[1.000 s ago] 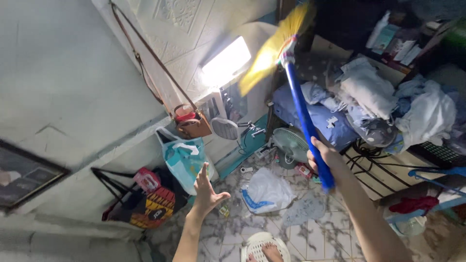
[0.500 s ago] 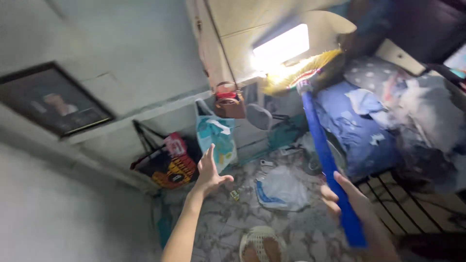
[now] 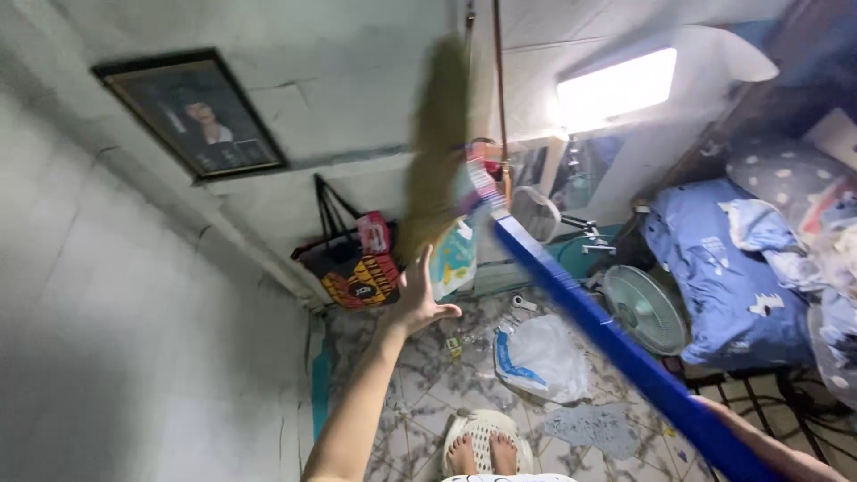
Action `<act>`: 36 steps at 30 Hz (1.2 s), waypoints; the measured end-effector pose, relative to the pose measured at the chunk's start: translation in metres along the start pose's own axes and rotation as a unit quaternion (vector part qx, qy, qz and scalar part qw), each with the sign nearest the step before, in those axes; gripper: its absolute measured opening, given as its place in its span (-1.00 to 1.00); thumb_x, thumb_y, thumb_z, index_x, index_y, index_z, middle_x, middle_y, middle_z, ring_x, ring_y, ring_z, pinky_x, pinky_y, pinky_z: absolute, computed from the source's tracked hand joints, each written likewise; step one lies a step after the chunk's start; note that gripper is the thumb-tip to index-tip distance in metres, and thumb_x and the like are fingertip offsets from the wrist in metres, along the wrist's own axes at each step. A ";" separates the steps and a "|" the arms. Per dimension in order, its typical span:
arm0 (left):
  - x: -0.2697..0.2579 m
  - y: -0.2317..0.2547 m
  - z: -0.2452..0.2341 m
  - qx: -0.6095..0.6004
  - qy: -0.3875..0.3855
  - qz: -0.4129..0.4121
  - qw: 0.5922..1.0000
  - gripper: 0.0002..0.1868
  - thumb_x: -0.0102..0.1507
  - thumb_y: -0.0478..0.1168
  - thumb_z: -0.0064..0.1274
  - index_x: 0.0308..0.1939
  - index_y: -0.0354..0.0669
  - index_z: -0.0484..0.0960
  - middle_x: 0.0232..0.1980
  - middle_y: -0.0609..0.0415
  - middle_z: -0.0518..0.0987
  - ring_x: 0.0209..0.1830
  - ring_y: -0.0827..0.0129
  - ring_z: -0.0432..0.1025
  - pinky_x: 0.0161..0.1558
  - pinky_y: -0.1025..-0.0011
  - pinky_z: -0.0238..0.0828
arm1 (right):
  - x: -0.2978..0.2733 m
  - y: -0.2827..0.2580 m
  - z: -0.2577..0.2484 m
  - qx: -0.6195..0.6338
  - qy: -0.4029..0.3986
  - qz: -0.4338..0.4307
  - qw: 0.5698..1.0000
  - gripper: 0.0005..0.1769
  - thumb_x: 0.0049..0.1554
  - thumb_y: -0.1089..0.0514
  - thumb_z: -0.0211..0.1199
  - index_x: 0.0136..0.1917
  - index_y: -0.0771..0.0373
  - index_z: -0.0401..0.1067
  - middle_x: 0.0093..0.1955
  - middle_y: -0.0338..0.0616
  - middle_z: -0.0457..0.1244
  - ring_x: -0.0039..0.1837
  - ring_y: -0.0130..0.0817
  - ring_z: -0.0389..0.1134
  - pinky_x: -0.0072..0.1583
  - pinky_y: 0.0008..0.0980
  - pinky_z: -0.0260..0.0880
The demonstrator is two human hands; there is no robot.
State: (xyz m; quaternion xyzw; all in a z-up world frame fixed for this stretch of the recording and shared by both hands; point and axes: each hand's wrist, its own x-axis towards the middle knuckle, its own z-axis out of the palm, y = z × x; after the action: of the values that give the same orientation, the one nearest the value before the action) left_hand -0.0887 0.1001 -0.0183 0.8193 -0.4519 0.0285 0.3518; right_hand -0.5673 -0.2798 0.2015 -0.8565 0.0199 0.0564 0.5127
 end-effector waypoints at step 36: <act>-0.093 -0.022 -0.008 0.013 0.018 -0.226 0.974 0.65 -0.25 0.67 0.11 0.64 -0.03 -0.38 0.62 -0.27 -0.04 0.60 -0.24 -0.09 0.45 -0.32 -0.17 | 0.214 -0.089 0.081 -0.195 0.085 0.178 0.961 -0.05 0.06 -0.06 0.42 0.60 -0.46 0.02 -0.29 -0.21 0.40 -0.34 -0.44 0.38 -0.17 -0.34 0.46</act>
State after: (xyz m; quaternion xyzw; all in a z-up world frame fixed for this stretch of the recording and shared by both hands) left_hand -0.1247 0.1799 -0.0584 0.9039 -0.2486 -0.0310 0.3466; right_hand -0.3525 -0.1611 0.2166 -0.9240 0.2046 0.0764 0.3140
